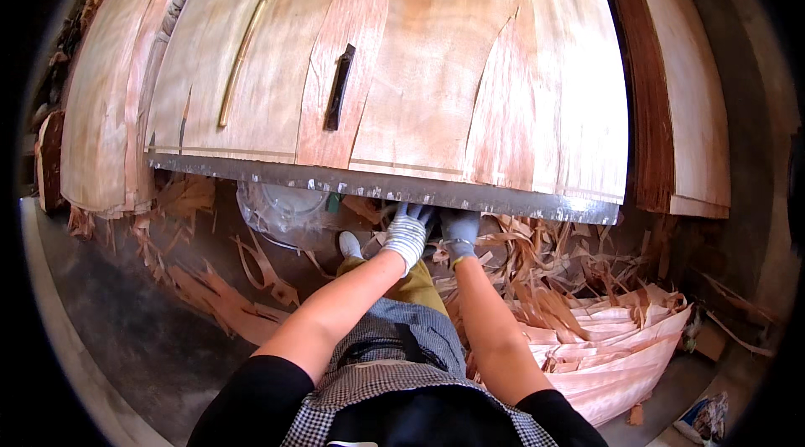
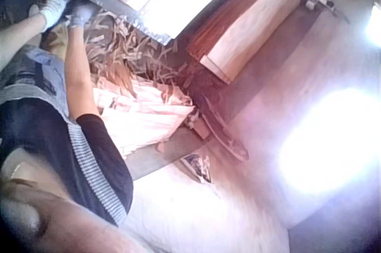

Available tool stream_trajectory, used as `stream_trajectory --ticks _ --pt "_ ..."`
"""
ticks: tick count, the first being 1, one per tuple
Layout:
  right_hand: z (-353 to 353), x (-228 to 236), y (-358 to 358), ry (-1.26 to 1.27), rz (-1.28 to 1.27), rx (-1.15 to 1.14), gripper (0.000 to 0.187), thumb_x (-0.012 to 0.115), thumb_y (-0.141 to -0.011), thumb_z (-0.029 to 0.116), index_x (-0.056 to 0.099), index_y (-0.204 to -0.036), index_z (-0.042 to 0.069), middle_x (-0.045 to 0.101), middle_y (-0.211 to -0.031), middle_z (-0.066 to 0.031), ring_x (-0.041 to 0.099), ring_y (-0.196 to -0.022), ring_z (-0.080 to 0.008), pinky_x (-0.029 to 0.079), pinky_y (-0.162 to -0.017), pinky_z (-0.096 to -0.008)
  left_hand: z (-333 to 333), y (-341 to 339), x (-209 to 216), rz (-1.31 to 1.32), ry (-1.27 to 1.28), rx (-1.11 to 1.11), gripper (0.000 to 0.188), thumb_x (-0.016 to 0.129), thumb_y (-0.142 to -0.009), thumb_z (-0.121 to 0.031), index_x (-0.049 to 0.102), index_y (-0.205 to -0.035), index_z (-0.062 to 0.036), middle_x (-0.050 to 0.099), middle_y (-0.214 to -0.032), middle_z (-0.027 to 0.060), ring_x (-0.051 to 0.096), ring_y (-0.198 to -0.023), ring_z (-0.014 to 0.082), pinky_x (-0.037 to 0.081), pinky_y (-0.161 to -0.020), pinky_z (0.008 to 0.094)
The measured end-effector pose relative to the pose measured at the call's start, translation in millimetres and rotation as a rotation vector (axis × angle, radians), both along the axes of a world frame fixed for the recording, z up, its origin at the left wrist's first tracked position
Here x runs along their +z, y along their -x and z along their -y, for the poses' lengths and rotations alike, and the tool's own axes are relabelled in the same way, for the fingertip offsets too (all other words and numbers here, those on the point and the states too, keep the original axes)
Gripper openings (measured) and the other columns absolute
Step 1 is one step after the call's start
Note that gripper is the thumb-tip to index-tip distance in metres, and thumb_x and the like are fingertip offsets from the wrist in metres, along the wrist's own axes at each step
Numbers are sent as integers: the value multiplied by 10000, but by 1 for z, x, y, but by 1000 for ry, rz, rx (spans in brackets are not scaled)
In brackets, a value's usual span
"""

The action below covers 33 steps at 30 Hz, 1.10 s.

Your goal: The person applies adhesive tape to wood veneer pieces to patch gaps on a large wooden panel and then flips the large panel over before placing a new sheet of veneer on another panel.

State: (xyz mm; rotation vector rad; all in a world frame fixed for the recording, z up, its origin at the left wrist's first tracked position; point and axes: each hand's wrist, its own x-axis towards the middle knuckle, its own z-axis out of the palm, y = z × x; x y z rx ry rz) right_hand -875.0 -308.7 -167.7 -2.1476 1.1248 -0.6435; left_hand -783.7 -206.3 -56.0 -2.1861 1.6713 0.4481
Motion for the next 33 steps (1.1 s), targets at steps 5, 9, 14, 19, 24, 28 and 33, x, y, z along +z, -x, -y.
stream_trajectory --ticks 5,9,14,19,24,28,33 --pt "107 49 234 -96 -416 -431 217 638 -774 229 661 -780 13 656 -774 -192 616 -637 -324 465 -578 -438 -2 -1 -16 -171 -25 19 881 606 -767 -613 331 -1470 -159 307 -1533 28 201 -1429 284 40 -1143 573" --pt "143 163 404 -89 -461 -1128 227 628 -807 210 587 -752 -6 621 -697 -161 562 -574 -287 449 -546 -418 15 -3 12 -180 -79 90 906 607 -760 -622 319 -1475 -145 281 -1544 64 200 -1429 309 59 -1139 575" --pt "88 186 280 -96 -274 -71 115 676 -750 90 646 -836 20 623 -769 -128 562 -698 -230 471 -673 -362 36 57 75 -483 84 -7 843 605 -803 -520 332 -1453 -59 299 -1516 151 220 -1415 360 106 -1146 537" --pt "39 256 145 -457 36 115 183 678 -803 88 635 -971 29 645 -858 -81 605 -772 -221 496 -706 -300 41 66 137 -1172 452 101 643 685 -802 -310 472 -1351 -50 548 -1287 208 479 -1241 363 346 -1068 433" --pt "16 291 111 -1120 701 -198 190 613 -918 107 615 -1077 3 636 -1118 -77 589 -828 -112 491 -647 -238 46 41 178 -1276 460 373 257 663 -848 -246 680 -988 -31 687 -839 159 658 -738 313 508 -709 389" --pt "17 265 123 -1383 1035 -255 258 579 -945 180 571 -1174 60 648 -1094 -53 565 -713 -54 401 -440 -183 52 48 181 -847 520 46 225 601 -865 -287 679 -866 -76 651 -738 173 645 -689 326 501 -617 436" --pt "170 278 157 -1180 926 -832 170 566 -951 271 553 -890 113 478 -593 47 463 -471 -58 317 -359 -183 70 47 195 -647 83 -762 265 576 -861 -207 670 -1061 -60 664 -1048 173 653 -925 311 506 -823 442"
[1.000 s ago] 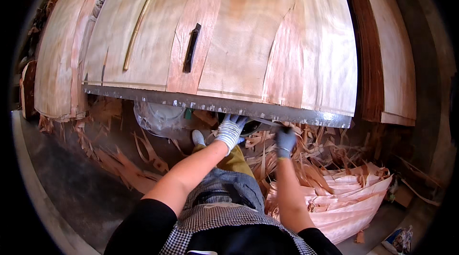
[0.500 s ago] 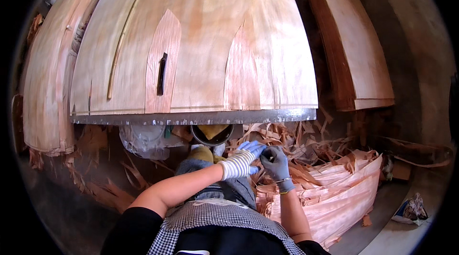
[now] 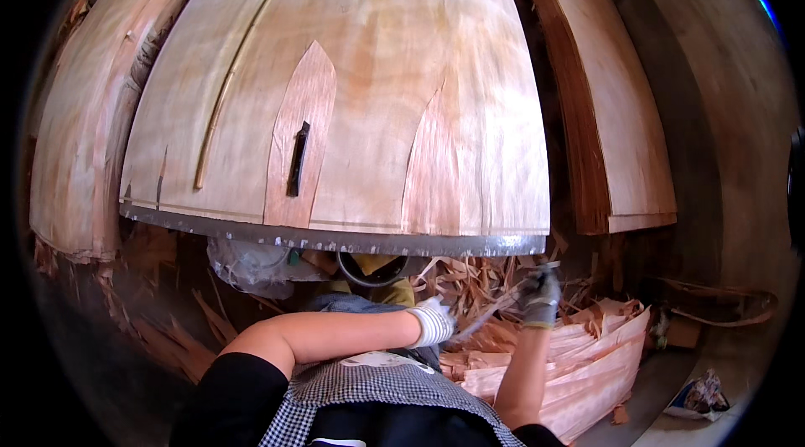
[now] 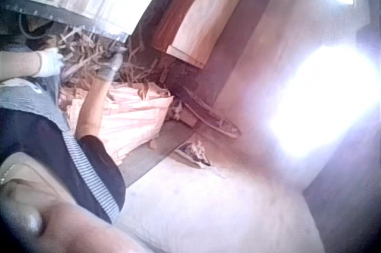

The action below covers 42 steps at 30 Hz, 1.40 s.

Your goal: The person applies adhesive tape to wood veneer pieces to patch gaps on a large wooden panel and then flips the large panel over before placing a new sheet of veneer on another panel.

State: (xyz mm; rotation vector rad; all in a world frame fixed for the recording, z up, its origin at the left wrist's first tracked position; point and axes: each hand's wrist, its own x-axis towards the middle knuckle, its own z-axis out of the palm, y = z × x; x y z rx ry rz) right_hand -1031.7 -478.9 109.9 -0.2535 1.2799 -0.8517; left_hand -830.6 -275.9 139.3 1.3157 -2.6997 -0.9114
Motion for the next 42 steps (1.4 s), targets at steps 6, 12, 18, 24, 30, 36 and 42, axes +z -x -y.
stream_trajectory --ticks 6,12,18,24,30,36,42 --pt "142 12 -132 622 -564 892 153 525 -922 61 570 -1063 20 668 -814 -104 626 -604 -137 431 -430 -242 125 -120 -8 -712 -48 980 377 573 -900 -221 568 -1253 -87 666 -1022 170 651 -885 291 527 -809 372" --pt "183 -20 -332 639 -591 1456 209 564 -908 181 639 -972 -3 690 -750 -96 646 -572 -159 466 -465 -288 194 -233 -78 -296 409 1629 464 635 -794 -128 564 -1245 -41 560 -1266 185 528 -1155 355 424 -999 432" --pt "198 -64 -386 912 -970 1518 354 663 -807 332 694 -859 -16 683 -787 -205 675 -753 -329 525 -709 -382 245 -249 -112 207 519 1119 439 587 -842 -200 561 -1248 -36 446 -1421 139 389 -1333 300 252 -1132 434" --pt "222 -62 -358 1288 -1304 1490 270 616 -819 304 694 -843 47 671 -871 -216 658 -815 -374 521 -710 -429 259 -251 -103 437 427 976 332 542 -853 -190 618 -1144 -49 544 -1268 149 452 -1252 294 311 -1082 442" --pt "127 -10 -298 608 -621 1951 210 574 -876 145 649 -1016 8 708 -804 -93 664 -602 -153 516 -536 -298 188 -261 -83 236 579 1298 304 545 -846 -188 633 -1124 -102 585 -1222 118 502 -1179 288 332 -1042 443" --pt "2 -43 -253 564 -628 1948 229 595 -882 162 657 -910 -56 690 -735 -118 658 -560 -164 517 -527 -300 22 -120 -102 43 659 1548 631 594 -804 -121 405 -1404 -79 305 -1508 163 260 -1406 341 117 -1166 525" --pt "10 -33 -231 1330 -922 1988 280 632 -833 283 683 -927 24 678 -763 -184 666 -686 -322 519 -649 -395 18 -84 -105 319 143 1064 593 446 -923 -288 345 -1429 4 272 -1531 152 215 -1429 299 95 -1187 438"
